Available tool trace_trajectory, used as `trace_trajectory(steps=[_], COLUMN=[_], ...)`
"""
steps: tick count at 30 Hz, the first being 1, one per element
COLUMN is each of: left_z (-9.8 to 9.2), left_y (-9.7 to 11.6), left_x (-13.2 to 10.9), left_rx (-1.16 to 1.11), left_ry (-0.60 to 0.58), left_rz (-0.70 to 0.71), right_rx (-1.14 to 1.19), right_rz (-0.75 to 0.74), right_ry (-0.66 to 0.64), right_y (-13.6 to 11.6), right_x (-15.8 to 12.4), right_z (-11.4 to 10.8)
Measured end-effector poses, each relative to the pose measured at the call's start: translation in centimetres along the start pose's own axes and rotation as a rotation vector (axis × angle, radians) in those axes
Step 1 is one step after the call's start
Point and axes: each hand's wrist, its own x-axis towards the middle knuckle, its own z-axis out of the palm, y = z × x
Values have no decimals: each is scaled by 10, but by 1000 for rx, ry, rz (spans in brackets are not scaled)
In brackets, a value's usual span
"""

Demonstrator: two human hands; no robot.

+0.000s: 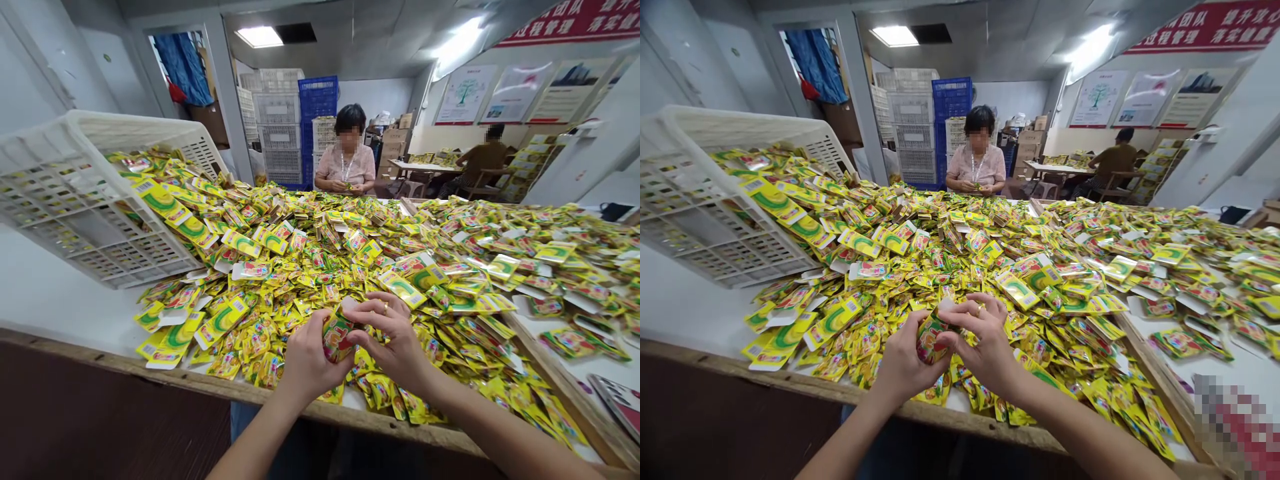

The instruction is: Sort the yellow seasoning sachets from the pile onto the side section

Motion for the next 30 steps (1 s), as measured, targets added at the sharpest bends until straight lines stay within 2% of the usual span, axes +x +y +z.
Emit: trace_trajectory(steps=[5,9,12,14,16,19,21,23,25,27,30], left_z=[-1,-4,-4,-3,-1,2,2,3,5,8,12], left_y=[-1,-1,1,0,-1,-1,1,4,7,8,7], left_x=[3,9,9,5,0,-7,-9,-9,-8,-9,-13], left_rx=[0,-34,-57,-109,-194,-283,-282,-263,-253,-275,-351], left_ry=[-138,-218,-133,-73,-70,-81,-69,-54,-49,-59,-45], left_rz=[-53,-40,-105,-229,-335,-368,-338,-283,-213,-186,-308], right_rx=[38,285,516,610,656,692,761,828,859,894,979], right_rz=[141,325,494,589,636,635,620,624,693,810,888], right_ry=[-248,-383,-310,-229,-229,-416,-578,-665,-636,-523,-354], right_y=[0,2,7,10,12,12,11,11,12,12,13], right_x=[-2,3,1,-2,-4,-6,-7,-10,-13,-16,-17], right_z=[-8,-9,-5,-4,-5,-12,-14,-13,-7,-2,-1])
